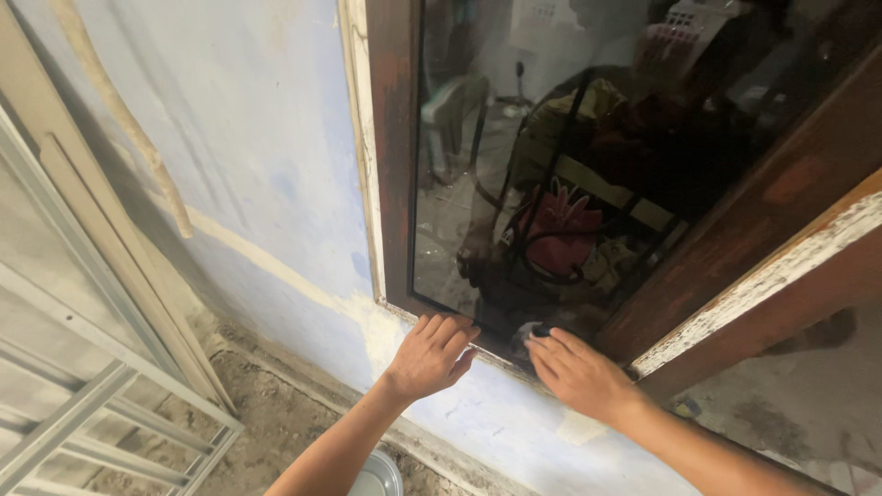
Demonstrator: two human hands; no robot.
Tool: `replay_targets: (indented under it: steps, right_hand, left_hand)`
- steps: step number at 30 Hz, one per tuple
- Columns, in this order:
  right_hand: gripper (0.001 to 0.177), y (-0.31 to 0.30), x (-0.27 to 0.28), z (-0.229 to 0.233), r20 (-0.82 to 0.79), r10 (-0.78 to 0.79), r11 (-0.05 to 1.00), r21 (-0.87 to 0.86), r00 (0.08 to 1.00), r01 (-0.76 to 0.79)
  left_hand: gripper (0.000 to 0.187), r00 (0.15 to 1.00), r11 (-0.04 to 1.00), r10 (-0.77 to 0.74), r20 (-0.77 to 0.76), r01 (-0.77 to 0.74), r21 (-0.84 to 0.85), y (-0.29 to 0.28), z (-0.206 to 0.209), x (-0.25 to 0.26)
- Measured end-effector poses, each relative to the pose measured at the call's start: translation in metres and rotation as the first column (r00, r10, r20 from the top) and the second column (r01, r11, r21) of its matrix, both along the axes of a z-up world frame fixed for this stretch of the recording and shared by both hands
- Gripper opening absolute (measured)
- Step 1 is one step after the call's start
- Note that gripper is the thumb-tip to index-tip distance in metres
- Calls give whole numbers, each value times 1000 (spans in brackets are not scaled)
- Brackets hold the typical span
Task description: The person wipes down a window frame and glass panes with a cloth.
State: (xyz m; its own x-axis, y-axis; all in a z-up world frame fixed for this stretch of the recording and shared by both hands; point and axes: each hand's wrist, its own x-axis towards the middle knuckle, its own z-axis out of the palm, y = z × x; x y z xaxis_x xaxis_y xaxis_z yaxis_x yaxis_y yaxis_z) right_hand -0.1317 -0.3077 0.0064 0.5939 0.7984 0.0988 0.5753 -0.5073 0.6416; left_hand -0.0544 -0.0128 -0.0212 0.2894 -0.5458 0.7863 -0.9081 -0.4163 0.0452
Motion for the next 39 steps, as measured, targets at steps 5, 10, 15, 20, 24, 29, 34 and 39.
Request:
replay_targets:
  steps: [5, 10, 15, 20, 24, 29, 34, 39]
  right_hand:
    - [51, 6, 16, 118, 291, -78, 997, 2, 954, 81]
    - [51, 25, 30, 253, 631, -181, 983, 141, 754, 118]
    - [64, 54, 45, 235, 516, -120, 992, 92, 848, 84]
    - [63, 51, 37, 258, 355, -324, 934, -28, 877, 356]
    - [62, 50, 33, 318, 664, -300, 953, 241, 685, 184]
    - [70, 79, 57, 298, 478, -409, 912, 242, 777, 332]
    - [82, 45, 44, 325, 683, -380, 916, 187, 624, 354]
    - [72, 49, 73, 383, 682, -319, 943, 299, 658, 147]
  left_hand:
    - [36, 997, 1000, -2, 80, 3, -16, -8, 56, 22]
    - [48, 963, 986, 115, 244, -79, -149, -6, 129, 41]
    - [50, 921, 925, 293, 256, -205, -321, 13, 181, 70]
    - [50, 870, 880, 424, 251, -331, -342, 39, 216, 101]
    - [51, 821, 867, 458, 340, -329, -375, 49, 241, 123]
    - [49, 800, 886, 427, 422, -278, -371, 59, 269, 139]
    - [48, 746, 893, 429, 510, -266, -363, 66, 278, 143]
    - [46, 707, 901, 411, 576, -221, -373, 74, 284, 156]
